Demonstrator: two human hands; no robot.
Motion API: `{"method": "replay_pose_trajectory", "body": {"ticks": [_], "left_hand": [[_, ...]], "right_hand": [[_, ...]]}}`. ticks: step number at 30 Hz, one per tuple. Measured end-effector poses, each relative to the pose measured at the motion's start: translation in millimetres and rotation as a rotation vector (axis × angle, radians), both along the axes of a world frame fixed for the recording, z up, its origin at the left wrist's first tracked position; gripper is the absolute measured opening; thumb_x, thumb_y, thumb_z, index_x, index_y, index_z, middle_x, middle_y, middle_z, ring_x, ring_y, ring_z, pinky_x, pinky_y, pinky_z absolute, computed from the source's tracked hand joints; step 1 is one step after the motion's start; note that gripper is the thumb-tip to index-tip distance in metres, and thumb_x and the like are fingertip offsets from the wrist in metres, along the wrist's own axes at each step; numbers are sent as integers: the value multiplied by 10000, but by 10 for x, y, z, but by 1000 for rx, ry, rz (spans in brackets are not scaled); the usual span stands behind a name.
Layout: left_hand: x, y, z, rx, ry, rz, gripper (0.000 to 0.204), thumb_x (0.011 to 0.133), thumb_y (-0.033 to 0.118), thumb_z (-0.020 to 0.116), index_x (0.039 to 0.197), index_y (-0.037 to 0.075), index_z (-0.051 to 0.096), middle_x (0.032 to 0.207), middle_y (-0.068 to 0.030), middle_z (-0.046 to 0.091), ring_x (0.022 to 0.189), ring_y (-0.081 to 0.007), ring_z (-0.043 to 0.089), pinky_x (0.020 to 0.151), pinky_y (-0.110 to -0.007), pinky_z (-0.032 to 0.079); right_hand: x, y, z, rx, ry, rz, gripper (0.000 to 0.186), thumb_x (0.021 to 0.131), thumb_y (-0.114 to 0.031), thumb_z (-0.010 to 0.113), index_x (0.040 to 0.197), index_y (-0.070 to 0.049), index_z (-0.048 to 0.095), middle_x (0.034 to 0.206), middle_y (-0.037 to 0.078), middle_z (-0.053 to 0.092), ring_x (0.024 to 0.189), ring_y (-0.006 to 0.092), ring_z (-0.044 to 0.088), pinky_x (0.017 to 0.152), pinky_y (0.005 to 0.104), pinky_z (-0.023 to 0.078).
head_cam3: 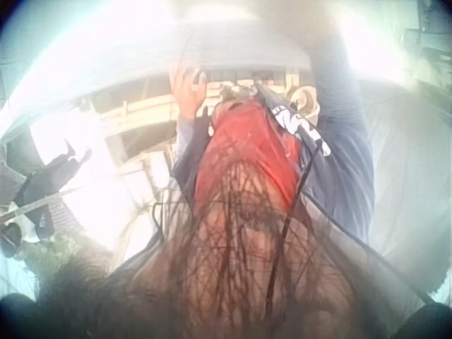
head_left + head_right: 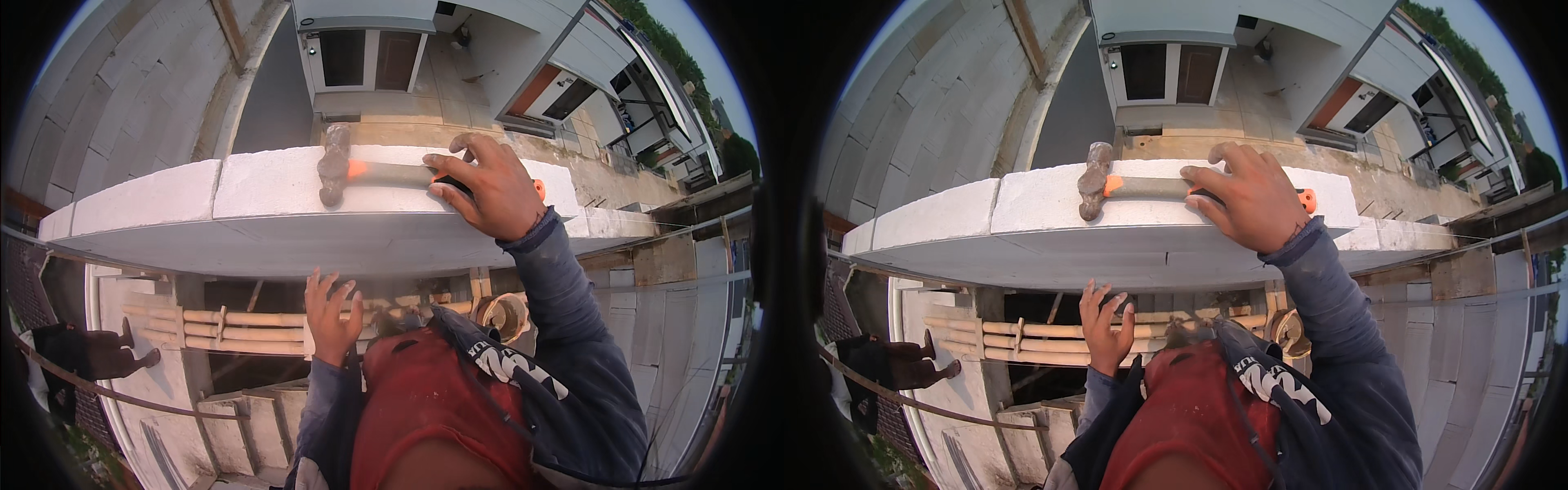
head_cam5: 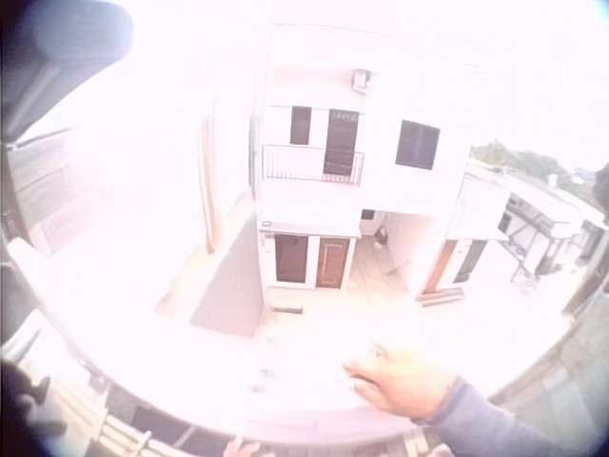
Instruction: The person installs white aerated concrete blocks onto a wall under construction. They use a hammer to tap the blocks into place, a trowel to apply mortar from a bucket, and a measuring tape to check alignment. A coworker is visible nearby on the scaffolding.
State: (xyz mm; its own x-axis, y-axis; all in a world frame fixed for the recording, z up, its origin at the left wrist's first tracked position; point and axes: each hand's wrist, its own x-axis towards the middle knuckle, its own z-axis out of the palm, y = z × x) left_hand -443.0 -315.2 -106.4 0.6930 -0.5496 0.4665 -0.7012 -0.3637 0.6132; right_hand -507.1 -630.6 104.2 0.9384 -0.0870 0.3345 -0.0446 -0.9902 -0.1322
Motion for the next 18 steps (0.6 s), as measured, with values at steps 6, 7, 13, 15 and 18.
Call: {"method": "replay_pose_trajectory", "body": {"ticks": [6, 7, 13, 15, 18], "left_hand": [[16, -485, 439, -108, -184, -190, 205, 869, 67, 788, 1074, 58, 771, 1287, -145, 689, 1346, -428, 569, 1102, -539, 449], [-8, -548, 503, -124, -239, -200, 212, 863, 61, 785, 1074, 68, 772, 1285, -136, 694, 1315, -410, 582, 1095, -537, 455], [-319, -1205, 1109, -223, -393, -404, 199, 884, 79, 763, 1083, 76, 767, 1248, -122, 711, 1288, -384, 591, 1086, -533, 465], [-431, -1441, 1203, -229, -439, -485, 190, 893, 82, 757, 1083, 75, 765, 1243, -120, 714, 1300, -382, 588, 1083, -533, 471], [-690, -1834, 1307, -179, -464, -627, 197, 900, 86, 756, 1096, 75, 764, 1237, -119, 716, 1314, -384, 589, 1077, -530, 481]], "right_hand": [[-533, 86, -38, -49, -242, -163, 382, 919, -309, 805, 1265, -158, 746, 1239, 110, 634, 1173, 307, 604, 978, 478, 488], [-644, 86, -123, -57, -340, -174, 382, 908, -301, 813, 1253, -153, 747, 1243, 109, 636, 1182, 309, 607, 983, 481, 493], [-1789, 213, -837, 193, -332, -224, 362, 846, -228, 838, 1179, -121, 746, 1209, 117, 693, 1153, 331, 673, 1015, 468, 547], [-2082, 237, -1167, 417, -75, -319, 371, 858, -272, 820, 1184, -115, 741, 1213, 121, 712, 1149, 319, 685, 989, 463, 554], [-2615, 212, -1785, 509, 351, -536, 416, 934, -368, 739, 1233, -79, 724, 1218, 161, 731, 1156, 340, 691, 977, 472, 547]]}}
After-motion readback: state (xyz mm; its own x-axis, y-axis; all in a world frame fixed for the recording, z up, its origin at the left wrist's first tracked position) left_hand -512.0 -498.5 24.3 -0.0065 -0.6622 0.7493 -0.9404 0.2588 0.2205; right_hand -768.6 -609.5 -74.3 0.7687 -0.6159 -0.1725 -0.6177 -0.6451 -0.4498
